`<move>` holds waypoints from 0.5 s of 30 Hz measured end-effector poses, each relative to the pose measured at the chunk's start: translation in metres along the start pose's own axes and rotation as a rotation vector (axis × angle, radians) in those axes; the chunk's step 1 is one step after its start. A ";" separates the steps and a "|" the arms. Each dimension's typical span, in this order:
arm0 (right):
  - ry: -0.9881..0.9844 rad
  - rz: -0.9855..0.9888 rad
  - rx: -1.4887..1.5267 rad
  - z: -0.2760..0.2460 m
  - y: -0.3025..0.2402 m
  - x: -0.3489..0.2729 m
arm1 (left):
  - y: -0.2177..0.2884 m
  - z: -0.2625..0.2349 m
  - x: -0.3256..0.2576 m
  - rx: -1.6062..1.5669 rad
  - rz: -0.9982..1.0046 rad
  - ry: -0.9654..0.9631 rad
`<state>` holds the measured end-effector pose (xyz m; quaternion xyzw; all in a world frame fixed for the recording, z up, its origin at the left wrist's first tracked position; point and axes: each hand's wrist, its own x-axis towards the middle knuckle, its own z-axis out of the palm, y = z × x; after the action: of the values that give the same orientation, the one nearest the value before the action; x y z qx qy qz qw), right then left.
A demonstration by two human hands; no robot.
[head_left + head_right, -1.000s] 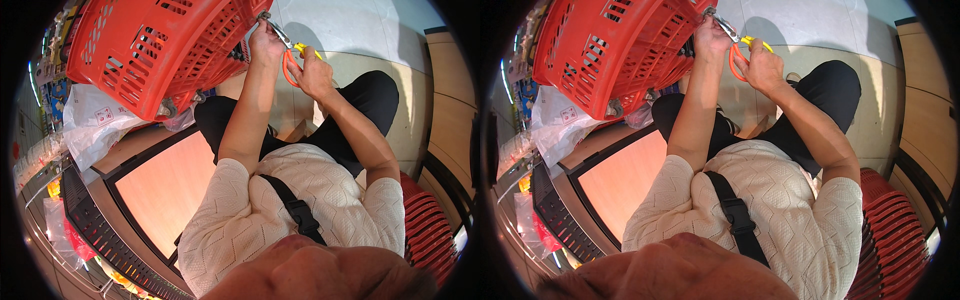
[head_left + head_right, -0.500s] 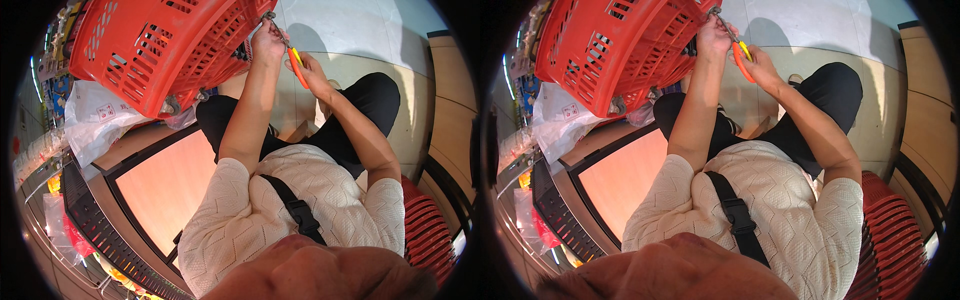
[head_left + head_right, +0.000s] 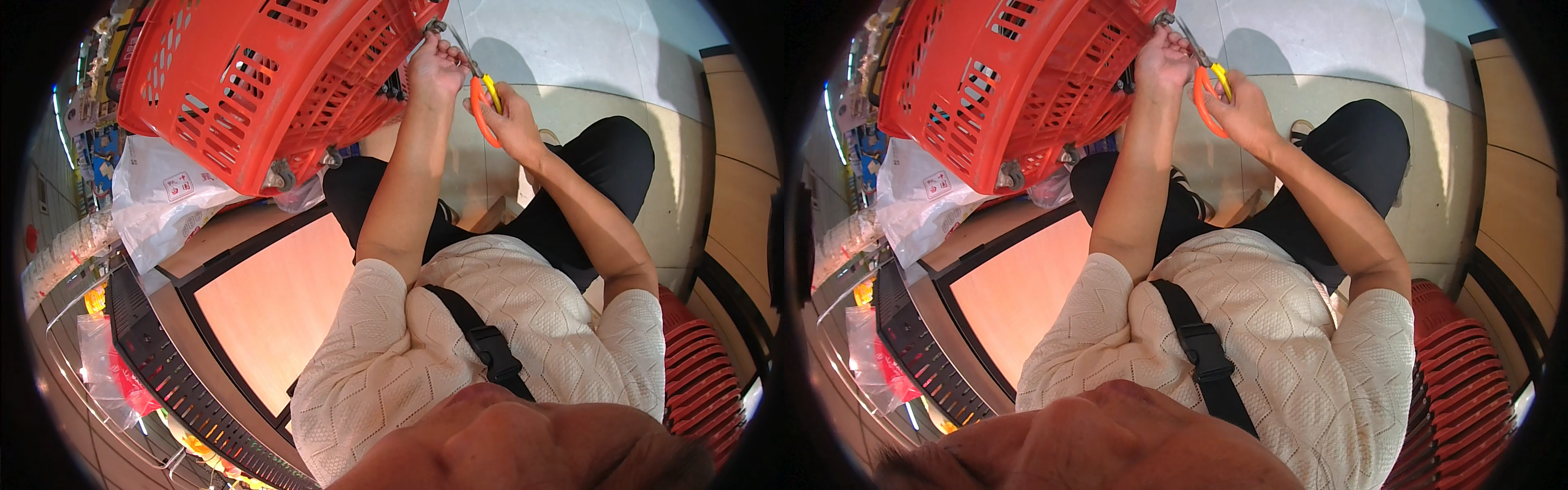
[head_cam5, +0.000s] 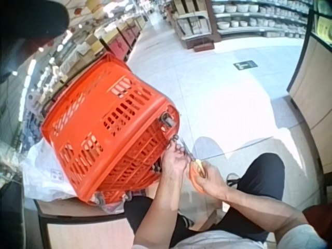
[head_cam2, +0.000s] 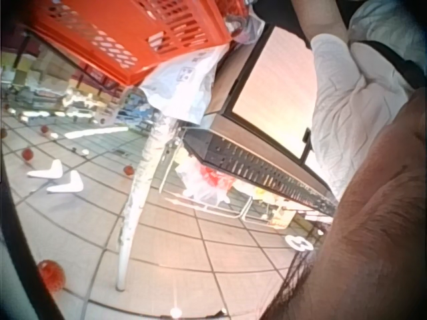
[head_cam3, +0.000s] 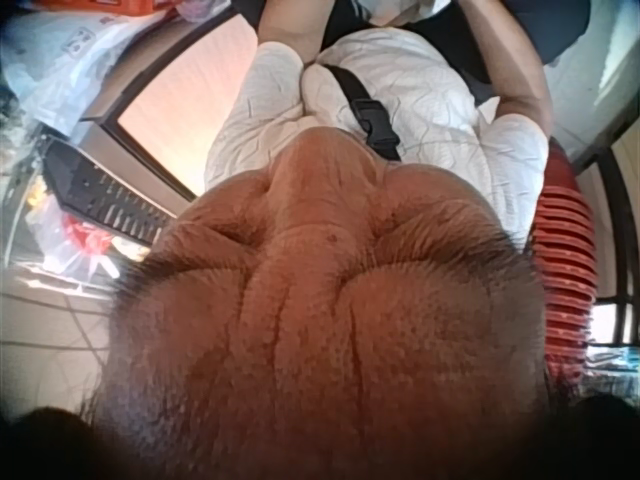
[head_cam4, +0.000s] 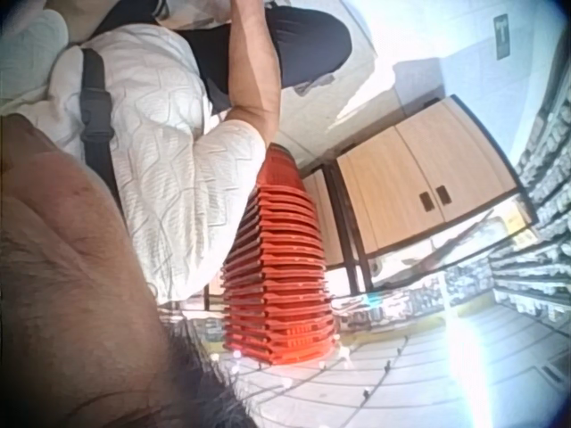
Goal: The person sits on the floor of a supermarket and uses scissors to pry and cut a plastic fastener from the side of a red shopping basket.
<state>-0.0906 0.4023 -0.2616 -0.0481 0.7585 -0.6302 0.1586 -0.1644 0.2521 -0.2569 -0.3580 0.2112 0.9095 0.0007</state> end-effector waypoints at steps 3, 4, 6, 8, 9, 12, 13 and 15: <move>-0.056 0.001 0.067 0.003 0.010 -0.004 | 0.001 0.001 -0.002 -0.010 -0.019 -0.013; -0.060 -0.002 0.059 0.002 0.009 -0.004 | 0.002 0.001 -0.003 -0.022 -0.028 -0.019; -0.066 -0.010 0.041 0.001 0.005 -0.005 | 0.003 -0.001 -0.003 -0.024 -0.027 -0.035; -0.075 -0.010 0.050 0.001 0.005 -0.004 | 0.004 -0.004 -0.002 -0.027 -0.040 -0.051; -0.078 -0.010 0.053 0.000 0.006 -0.003 | 0.005 -0.004 -0.002 -0.030 -0.055 -0.058; -0.063 -0.035 0.094 0.001 0.007 -0.002 | 0.004 -0.003 -0.001 -0.028 -0.066 -0.058; -0.065 -0.025 0.053 0.000 0.004 -0.003 | 0.004 -0.003 -0.001 -0.026 -0.063 -0.054; -0.067 -0.005 -0.030 -0.004 -0.006 -0.006 | 0.005 -0.004 0.000 -0.018 -0.058 -0.046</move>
<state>-0.0872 0.4068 -0.2537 -0.0734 0.7621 -0.6172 0.1814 -0.1622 0.2464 -0.2579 -0.3428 0.1925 0.9190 0.0285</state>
